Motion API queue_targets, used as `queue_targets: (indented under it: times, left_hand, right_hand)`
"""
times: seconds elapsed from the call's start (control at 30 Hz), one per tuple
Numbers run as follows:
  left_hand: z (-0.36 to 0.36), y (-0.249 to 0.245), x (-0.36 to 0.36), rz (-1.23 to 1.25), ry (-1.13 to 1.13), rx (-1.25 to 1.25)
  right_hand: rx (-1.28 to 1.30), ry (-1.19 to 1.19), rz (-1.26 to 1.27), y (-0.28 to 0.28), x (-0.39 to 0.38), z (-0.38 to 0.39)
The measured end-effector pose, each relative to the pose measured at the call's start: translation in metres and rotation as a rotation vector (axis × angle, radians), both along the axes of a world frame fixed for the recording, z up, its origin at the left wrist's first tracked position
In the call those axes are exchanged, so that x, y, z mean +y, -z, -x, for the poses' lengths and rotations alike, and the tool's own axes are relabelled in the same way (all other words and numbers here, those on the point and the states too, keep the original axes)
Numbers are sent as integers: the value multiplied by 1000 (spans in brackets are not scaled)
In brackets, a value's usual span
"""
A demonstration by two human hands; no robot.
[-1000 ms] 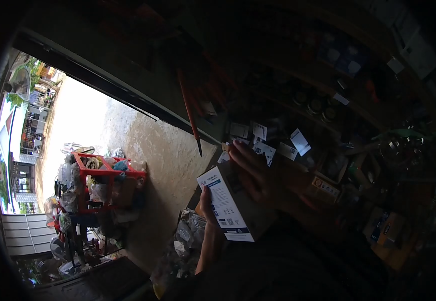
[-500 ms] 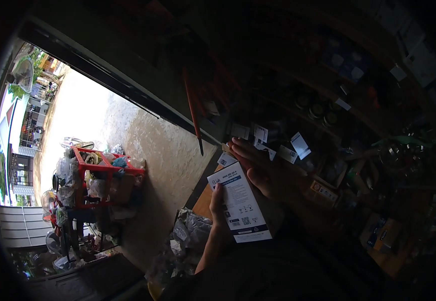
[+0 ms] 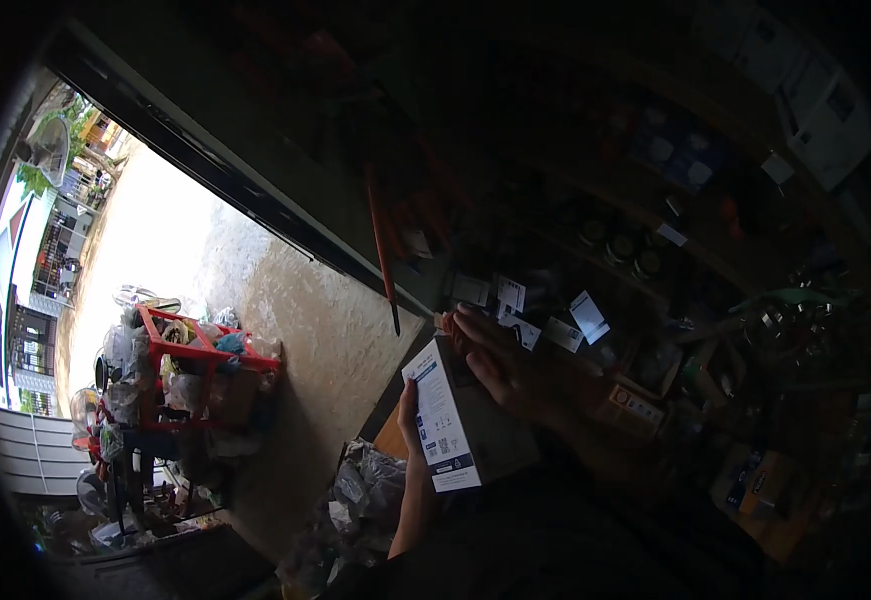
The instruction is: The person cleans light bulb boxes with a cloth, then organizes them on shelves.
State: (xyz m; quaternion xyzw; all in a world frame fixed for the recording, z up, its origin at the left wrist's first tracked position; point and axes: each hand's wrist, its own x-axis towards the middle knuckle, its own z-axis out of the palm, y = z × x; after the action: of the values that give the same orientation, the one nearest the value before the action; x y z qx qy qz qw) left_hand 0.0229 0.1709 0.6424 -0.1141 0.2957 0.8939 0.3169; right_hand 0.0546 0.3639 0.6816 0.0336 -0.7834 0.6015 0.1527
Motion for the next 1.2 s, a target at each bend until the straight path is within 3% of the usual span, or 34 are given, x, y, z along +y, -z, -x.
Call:
queue_targets:
  times: [0.13, 0.3, 0.33, 0.37, 0.4, 0.47, 0.5, 0.63, 0.67, 0.73, 0.87, 0.9, 1.0, 1.03, 1.1, 1.13, 1.2]
  left_hand:
    - [9, -6, 3, -24, -115, 79]
    - [19, 15, 6, 54, -102, 76]
    - [12, -19, 22, 67, -187, 13]
    - [14, -4, 16, -32, -143, -25]
    - [9, 12, 6, -126, -102, -72]
    - [-2, 2, 6, 128, 1, 52]
    - [-11, -6, 5, 134, 18, 31]
    - [-1, 6, 0, 6, -77, 78]
    - [4, -14, 9, -69, -231, -37]
    - [23, -1, -11, -125, -85, 80]
    - [8, -18, -2, -136, -95, -8]
    - [1, -7, -5, -42, -70, 39]
    - [-9, 7, -4, 85, -60, 92]
    - [-3, 7, -4, -81, -41, 88]
    - [17, 3, -15, -410, -12, 73]
    - [28, -2, -23, -208, -7, 127]
    - [34, -28, -21, -118, -21, 159]
  right_hand:
    - [-125, 137, 418, 24, -27, -13]
    - [20, -69, -263, -43, -32, -24]
    - [85, -124, -391, -51, -31, -22]
    - [132, -157, -442, -54, -28, -20]
    - [111, -138, -351, -50, -24, -15]
    - [81, -95, -176, -33, -8, 8]
    - [26, -49, -59, -30, -3, 18]
    - [167, -118, -414, -46, -8, -5]
    - [153, -211, -386, -46, -14, -16]
    - [129, -400, -328, -45, -17, -34]
    - [32, -192, -168, -37, 0, -25]
    - [18, -105, -107, -37, 4, -15]
    - [106, -152, -150, -42, 3, 10]
    - [78, -139, -344, -57, -3, 4]
    - [154, -313, -342, -61, -17, -10]
    - [193, -408, -342, -61, -23, -19]
    - [200, -390, -272, -57, -19, -25]
